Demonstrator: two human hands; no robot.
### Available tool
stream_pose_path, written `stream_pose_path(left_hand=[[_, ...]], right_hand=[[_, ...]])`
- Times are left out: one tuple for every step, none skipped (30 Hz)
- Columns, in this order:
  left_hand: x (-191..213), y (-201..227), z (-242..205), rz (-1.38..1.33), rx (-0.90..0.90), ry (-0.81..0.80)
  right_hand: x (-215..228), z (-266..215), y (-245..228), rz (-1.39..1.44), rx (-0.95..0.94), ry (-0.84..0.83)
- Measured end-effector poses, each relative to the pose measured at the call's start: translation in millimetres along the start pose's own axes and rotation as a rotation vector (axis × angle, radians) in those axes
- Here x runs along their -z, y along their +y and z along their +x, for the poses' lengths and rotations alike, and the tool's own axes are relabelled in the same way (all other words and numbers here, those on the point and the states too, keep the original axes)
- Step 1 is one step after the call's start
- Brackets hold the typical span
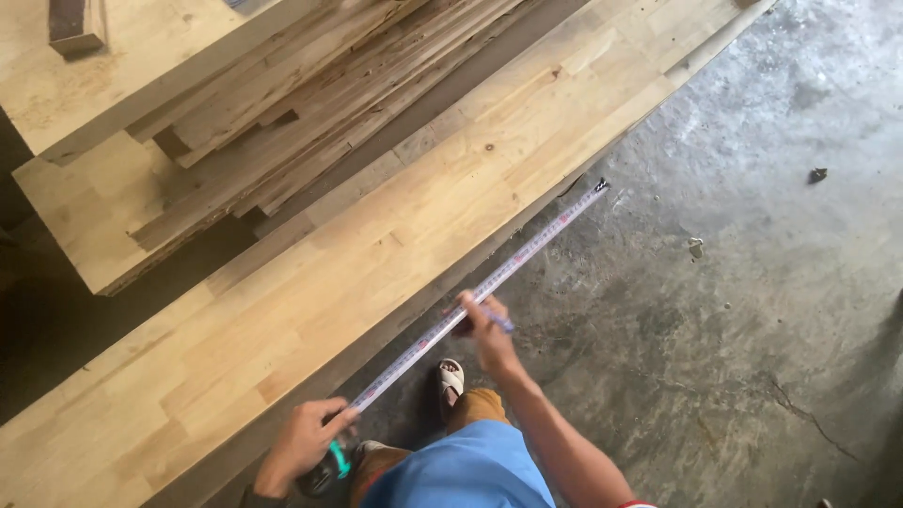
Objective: A person in a workshop measures various wooden boards using a tape measure and marks them with a pen.
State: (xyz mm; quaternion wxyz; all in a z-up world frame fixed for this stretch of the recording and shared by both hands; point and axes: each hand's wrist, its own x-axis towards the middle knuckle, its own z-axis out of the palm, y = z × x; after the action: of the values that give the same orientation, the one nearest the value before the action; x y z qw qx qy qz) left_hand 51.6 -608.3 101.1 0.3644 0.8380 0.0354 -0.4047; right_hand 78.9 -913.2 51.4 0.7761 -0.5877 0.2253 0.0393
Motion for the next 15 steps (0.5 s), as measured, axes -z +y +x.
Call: stream_pose_path(left_hand=[[-2, 11, 5, 0.002, 0.0, -0.002], [-4, 21, 11, -0.076, 0.008, -0.032], [-7, 31, 16, -0.156, 0.02, -0.062], [-2, 23, 21, -0.158, 0.023, -0.064], [2, 13, 24, -0.1, 0.008, -0.045], [5, 3, 26, -0.041, -0.006, -0.025], [13, -15, 23, -0.042, -0.006, -0.026], [21, -32, 19, 0.016, 0.115, 0.027], [30, -45, 23, 0.08, 0.219, 0.078], [34, -59, 20, 0.085, 0.205, 0.073], [39, -71, 20, 0.108, 0.277, 0.124], [45, -84, 20, 0.129, 0.347, 0.178], [40, -66, 24, 0.133, 0.338, 0.175], [36, -50, 28, 0.143, 0.294, 0.153], [30, -36, 29, 0.15, 0.255, 0.134]], right_hand=[[4, 9, 12, 0.001, 0.0, 0.002], [7, 19, 24, 0.037, 0.011, 0.072], [11, 28, 37, 0.071, 0.019, 0.14], [17, 36, 16, 0.069, 0.016, 0.14], [22, 43, -3, 0.135, 0.002, 0.201], [27, 49, -23, 0.201, -0.012, 0.263], [41, 63, -30, 0.2, -0.013, 0.263], [56, 76, -39, 0.227, 0.038, 0.386], [73, 90, -50, 0.258, 0.102, 0.521], [89, 102, -49, 0.259, 0.113, 0.532], [106, 113, -49, 0.316, 0.101, 0.527], [124, 124, -49, 0.373, 0.089, 0.521], [122, 125, -52, 0.375, 0.097, 0.529], [118, 126, -54, 0.339, 0.103, 0.516], [114, 127, -55, 0.303, 0.105, 0.499]])
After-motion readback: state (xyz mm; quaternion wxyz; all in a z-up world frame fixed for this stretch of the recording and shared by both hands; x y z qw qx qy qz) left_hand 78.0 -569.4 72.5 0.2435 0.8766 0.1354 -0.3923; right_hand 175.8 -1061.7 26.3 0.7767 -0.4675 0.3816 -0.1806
